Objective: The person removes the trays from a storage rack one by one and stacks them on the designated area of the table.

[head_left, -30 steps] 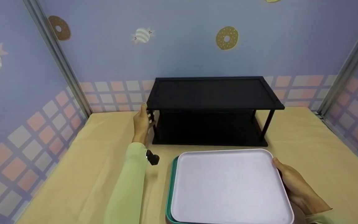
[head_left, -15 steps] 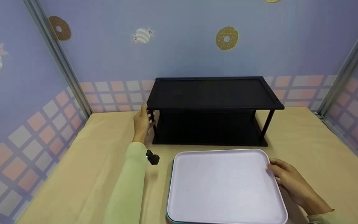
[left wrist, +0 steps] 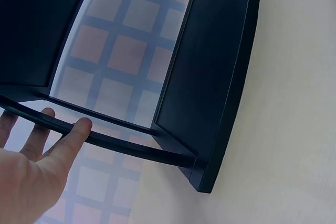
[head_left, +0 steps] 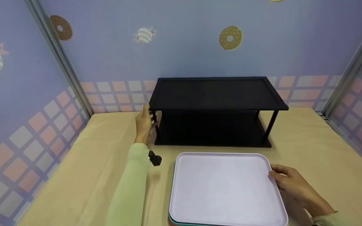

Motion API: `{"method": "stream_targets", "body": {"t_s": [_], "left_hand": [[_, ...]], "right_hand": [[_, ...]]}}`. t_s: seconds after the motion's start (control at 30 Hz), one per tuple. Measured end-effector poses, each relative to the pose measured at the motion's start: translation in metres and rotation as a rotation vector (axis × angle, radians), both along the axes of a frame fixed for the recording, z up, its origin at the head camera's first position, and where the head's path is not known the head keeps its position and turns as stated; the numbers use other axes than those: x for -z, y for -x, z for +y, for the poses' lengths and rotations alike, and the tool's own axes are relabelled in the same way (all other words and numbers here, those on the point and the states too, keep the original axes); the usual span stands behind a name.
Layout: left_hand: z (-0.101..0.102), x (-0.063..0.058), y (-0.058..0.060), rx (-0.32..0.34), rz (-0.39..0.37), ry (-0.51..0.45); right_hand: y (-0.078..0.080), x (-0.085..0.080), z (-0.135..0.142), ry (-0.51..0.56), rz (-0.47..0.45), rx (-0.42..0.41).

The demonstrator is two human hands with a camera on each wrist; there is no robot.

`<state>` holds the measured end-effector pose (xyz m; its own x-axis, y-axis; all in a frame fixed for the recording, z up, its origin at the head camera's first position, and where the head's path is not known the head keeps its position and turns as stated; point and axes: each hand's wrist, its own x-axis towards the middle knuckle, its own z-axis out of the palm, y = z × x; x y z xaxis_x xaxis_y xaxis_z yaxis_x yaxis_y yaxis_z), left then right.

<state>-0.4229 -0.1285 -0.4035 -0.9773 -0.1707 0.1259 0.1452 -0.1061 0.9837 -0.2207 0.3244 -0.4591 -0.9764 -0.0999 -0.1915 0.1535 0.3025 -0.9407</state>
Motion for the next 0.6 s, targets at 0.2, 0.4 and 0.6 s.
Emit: {"method": "stream_targets", "body": {"t_s": [0.2, 0.4, 0.6], "left_hand": [[0.0, 0.0, 0.002, -0.002, -0.003, 0.018], [-0.002, -0.004, -0.003, -0.027, -0.005, 0.143], [-0.001, -0.015, -0.022, -0.178, 0.123, 0.436]], "right_hand": [[0.001, 0.003, 0.0, -0.034, -0.005, 0.021], [0.002, -0.003, -0.003, -0.174, 0.068, 0.038], [-0.001, -0.025, -0.012, -0.339, 0.237, 0.057]]}}
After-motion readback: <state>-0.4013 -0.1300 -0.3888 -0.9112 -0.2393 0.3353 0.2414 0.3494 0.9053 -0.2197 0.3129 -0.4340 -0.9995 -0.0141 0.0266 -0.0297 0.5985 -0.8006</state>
